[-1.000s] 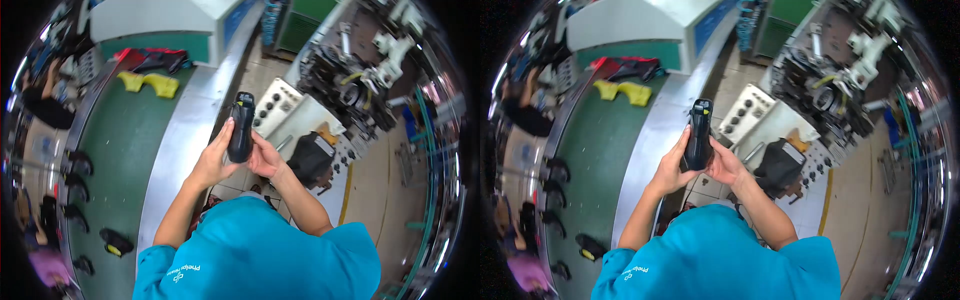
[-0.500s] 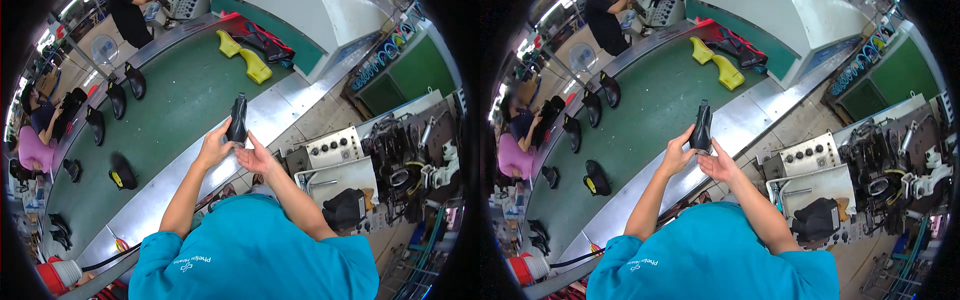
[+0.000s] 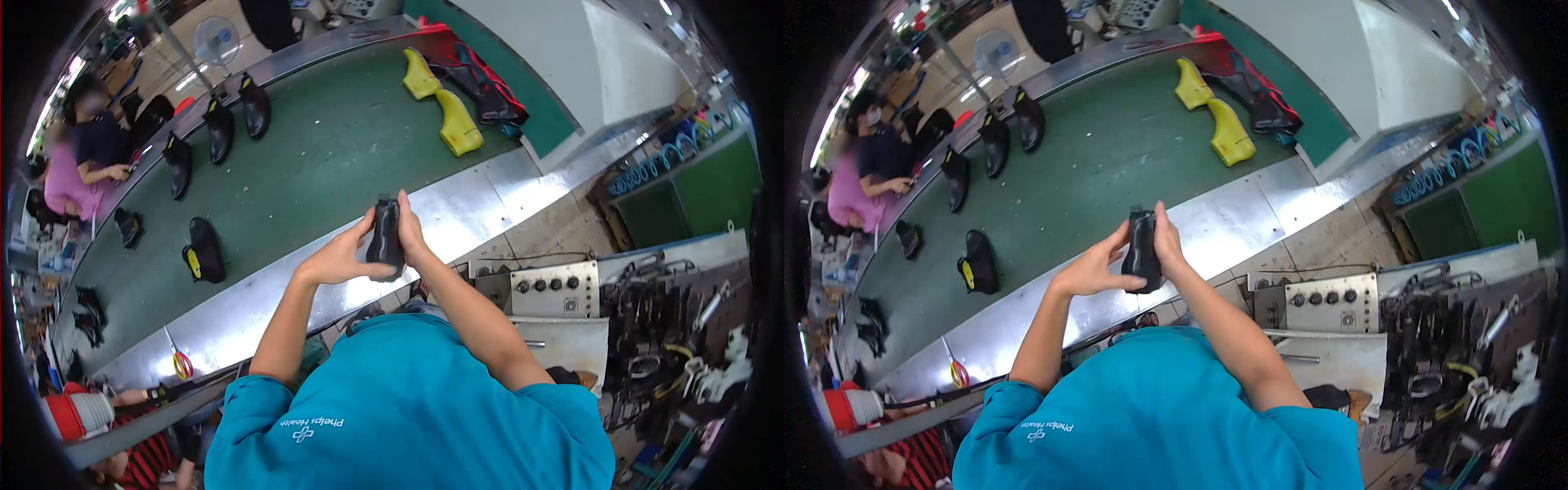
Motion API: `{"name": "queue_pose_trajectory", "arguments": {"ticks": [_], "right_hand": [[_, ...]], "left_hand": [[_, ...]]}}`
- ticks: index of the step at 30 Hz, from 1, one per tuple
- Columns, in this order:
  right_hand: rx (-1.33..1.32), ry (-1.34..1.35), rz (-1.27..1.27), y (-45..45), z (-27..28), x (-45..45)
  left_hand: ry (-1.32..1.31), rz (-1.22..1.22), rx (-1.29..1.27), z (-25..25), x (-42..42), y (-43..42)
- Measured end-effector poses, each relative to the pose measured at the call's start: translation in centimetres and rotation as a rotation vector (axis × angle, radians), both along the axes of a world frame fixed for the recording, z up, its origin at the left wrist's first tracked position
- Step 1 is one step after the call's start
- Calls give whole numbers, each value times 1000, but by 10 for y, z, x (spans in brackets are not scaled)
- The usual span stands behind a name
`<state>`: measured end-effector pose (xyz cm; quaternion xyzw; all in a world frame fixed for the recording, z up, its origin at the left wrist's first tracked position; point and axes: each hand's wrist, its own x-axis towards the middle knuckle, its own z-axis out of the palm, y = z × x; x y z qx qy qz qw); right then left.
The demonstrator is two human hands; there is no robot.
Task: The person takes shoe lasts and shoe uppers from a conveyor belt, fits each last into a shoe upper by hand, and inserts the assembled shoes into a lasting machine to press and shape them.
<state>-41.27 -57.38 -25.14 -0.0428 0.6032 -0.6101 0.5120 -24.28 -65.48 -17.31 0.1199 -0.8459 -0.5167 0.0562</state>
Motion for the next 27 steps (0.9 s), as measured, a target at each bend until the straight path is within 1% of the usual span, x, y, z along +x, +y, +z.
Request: {"name": "queue_pose_trajectory", "arguments": {"ticks": [1,2,3,4,5,6,8,9,10,12,14,17,19,20,22,24,26,27], "right_hand": [[-44,37,-31,-7,-5,9],[-36,26,5,-11,-9,15],[-50,86,-2,-14,-10,20],[-66,144,-6,-19,-12,25],[-59,69,-58,-25,-13,29],[-48,53,-24,-29,-17,33],[-72,181,-5,-38,-23,34],[-85,206,-57,-42,-23,36],[-77,195,-44,-44,-24,37],[-58,280,-48,-44,-24,38],[-68,284,-80,-46,-32,42],[-83,307,-41,-40,-20,43],[-45,444,44,-40,-23,41],[-55,455,48,-36,-26,39],[-200,501,66,-26,-29,26],[-186,632,63,-2,-33,1],[-228,574,-61,24,-51,-21],[-162,590,-57,39,-48,-27]], "left_hand": [[-30,120,167,3,-7,5],[-57,244,339,3,-11,10],[-87,423,48,-15,-11,12],[-99,464,58,-13,-11,15],[-137,566,31,-11,-11,18],[-181,662,4,-7,-11,21],[-155,733,-19,-8,-12,24],[-122,761,-53,-10,-13,24],[-91,782,-86,-12,-13,24],[-108,818,-93,-15,-13,23],[-54,832,-116,-14,-10,22],[-32,833,-72,-13,-1,26],[17,835,-69,-16,4,19],[80,865,-82,-19,8,17],[178,958,-128,-14,18,5],[243,1114,-182,-13,30,-20],[324,1271,-297,-34,41,-52],[313,1308,-307,-44,49,-68]]}}
